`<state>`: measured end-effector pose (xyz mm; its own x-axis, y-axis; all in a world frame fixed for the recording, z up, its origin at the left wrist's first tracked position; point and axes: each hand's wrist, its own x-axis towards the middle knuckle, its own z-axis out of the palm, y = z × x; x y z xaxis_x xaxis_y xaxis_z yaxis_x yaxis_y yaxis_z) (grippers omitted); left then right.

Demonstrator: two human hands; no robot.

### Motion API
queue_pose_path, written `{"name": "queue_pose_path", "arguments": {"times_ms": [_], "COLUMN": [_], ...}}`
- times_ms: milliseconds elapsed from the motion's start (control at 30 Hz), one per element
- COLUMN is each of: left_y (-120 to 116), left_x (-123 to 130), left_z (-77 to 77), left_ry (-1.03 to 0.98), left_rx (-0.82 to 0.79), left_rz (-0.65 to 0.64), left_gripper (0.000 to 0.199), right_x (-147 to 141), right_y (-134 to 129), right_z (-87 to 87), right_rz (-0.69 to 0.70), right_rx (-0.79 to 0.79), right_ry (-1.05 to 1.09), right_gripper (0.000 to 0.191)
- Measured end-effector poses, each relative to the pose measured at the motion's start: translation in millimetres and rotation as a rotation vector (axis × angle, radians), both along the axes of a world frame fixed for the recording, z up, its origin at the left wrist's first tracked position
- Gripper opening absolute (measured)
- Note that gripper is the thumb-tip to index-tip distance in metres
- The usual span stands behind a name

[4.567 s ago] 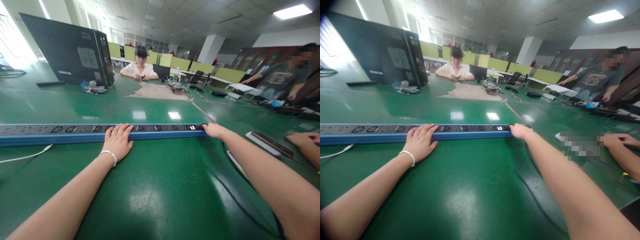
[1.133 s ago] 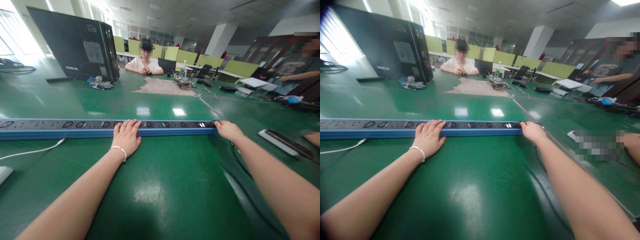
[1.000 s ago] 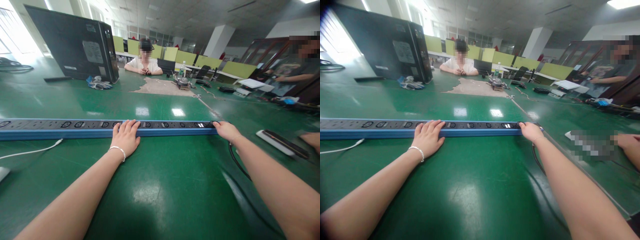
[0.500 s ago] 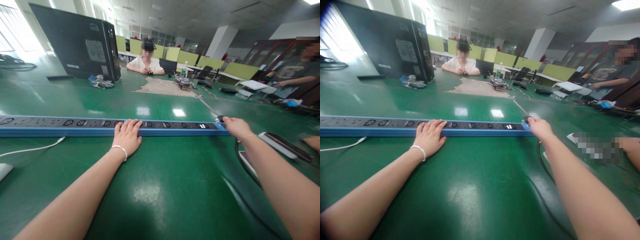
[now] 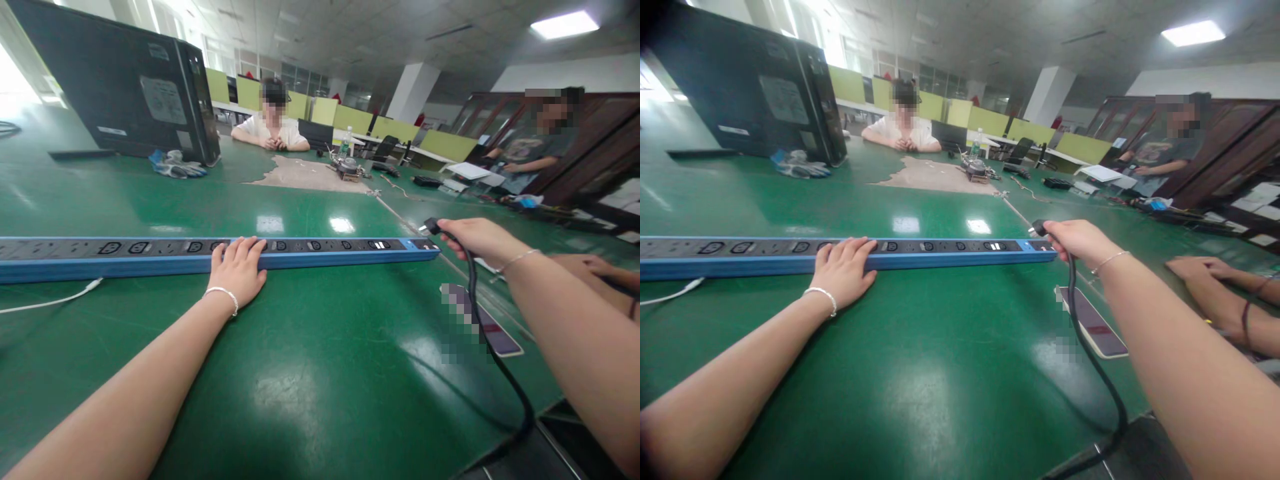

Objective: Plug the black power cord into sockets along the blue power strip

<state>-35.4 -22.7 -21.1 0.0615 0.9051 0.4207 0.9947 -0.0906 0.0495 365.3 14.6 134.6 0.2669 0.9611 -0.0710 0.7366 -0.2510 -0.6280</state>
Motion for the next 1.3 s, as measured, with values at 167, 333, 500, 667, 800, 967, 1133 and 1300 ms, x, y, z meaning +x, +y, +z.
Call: {"name": "queue_pose_path", "arguments": {"times_ms": [167, 333, 500, 667, 800, 967, 1133, 1300], "left_y": [0, 0, 1, 1, 1, 0, 0, 0], "left_x": [0, 0, 0, 0, 1, 0, -1, 0], "left_z": [-0.6, -0.6, -0.5, -0.4, 0.1, -0.1, -0.6, -0.7], "left_ry": [0.002, -0.003, -0.007, -0.007, -0.008, -0.012, -0.015, -0.017], "left_rx": [-0.006, -0.005, -0.013, -0.011, -0.011, -0.009, 0.005, 0.000], "left_rz": [-0.002, -0.004, -0.002, -0.003, -0.002, -0.004, -0.010, -0.008], "left_gripper": [0.057, 0.057, 0.056, 0.056, 0.056, 0.056, 0.056, 0.056], "right_x": [-36, -57, -73, -77, -83, -94, -100, -107], "right_y": [-3, 23, 48, 54, 51, 51, 51, 49], "right_z": [-13.5, -45.3, -70.2, -74.8, -74.3, -75.8, -76.9, -77.7], "right_rz": [0.195, 0.114, 0.179, 0.196, 0.223, 0.200, 0.171, 0.175], "right_rx": [-0.119, -0.072, -0.047, -0.078, -0.093, -0.100, -0.132, -0.149], "right_ry": [0.368, 0.094, -0.581, -0.745, -0.701, -0.741, -0.733, -0.725], "right_gripper": [0.030, 0.034, 0.044, 0.052, 0.056, 0.056, 0.056, 0.055]}}
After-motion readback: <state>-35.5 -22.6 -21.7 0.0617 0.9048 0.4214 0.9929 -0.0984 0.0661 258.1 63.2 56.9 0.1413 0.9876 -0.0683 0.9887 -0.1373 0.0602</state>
